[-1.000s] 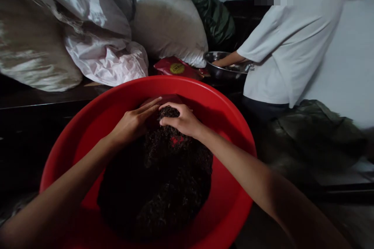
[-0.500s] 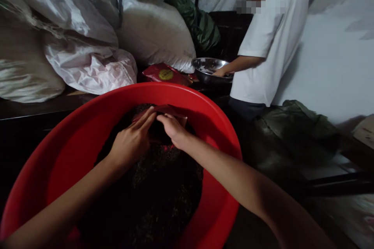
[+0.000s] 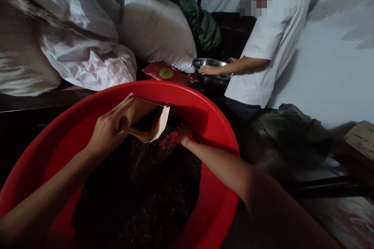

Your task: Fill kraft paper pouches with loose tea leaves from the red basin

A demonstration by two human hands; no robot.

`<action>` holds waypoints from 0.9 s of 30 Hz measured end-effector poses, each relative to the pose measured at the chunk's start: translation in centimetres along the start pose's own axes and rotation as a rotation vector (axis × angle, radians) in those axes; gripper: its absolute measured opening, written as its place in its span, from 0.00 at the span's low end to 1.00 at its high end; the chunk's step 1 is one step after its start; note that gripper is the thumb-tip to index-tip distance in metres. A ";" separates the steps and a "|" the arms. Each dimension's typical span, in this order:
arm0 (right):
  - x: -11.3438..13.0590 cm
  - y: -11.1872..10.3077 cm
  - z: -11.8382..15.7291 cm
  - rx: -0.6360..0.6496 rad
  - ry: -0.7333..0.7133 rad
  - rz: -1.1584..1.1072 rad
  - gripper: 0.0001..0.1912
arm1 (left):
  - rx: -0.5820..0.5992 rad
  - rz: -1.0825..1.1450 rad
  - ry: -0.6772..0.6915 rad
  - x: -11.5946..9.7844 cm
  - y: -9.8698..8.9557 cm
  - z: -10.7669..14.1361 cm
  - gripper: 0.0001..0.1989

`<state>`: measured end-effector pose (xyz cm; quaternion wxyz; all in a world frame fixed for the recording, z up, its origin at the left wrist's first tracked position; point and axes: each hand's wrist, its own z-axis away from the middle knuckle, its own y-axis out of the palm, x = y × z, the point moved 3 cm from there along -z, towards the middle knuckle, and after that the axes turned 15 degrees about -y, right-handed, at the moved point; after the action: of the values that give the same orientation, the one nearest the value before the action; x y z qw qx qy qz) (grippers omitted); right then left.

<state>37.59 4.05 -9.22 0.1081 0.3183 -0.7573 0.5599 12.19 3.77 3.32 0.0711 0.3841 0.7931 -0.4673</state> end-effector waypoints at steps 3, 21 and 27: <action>0.6 4.9 3.0 0.246 0.056 -0.049 0.27 | -0.006 0.019 -0.006 0.3 -0.2 -0.2 0.36; 13.4 4.4 5.2 0.830 -0.205 -0.140 0.42 | 0.172 0.043 0.117 2.1 0.5 -0.6 0.39; 14.4 4.1 4.2 0.876 -0.347 -0.092 0.40 | 0.191 0.035 0.076 2.0 0.6 -0.5 0.43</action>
<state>24.76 -4.31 -6.35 -0.1398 0.4559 -0.4419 0.7598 11.30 5.42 2.24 0.0120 0.4202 0.7403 -0.5246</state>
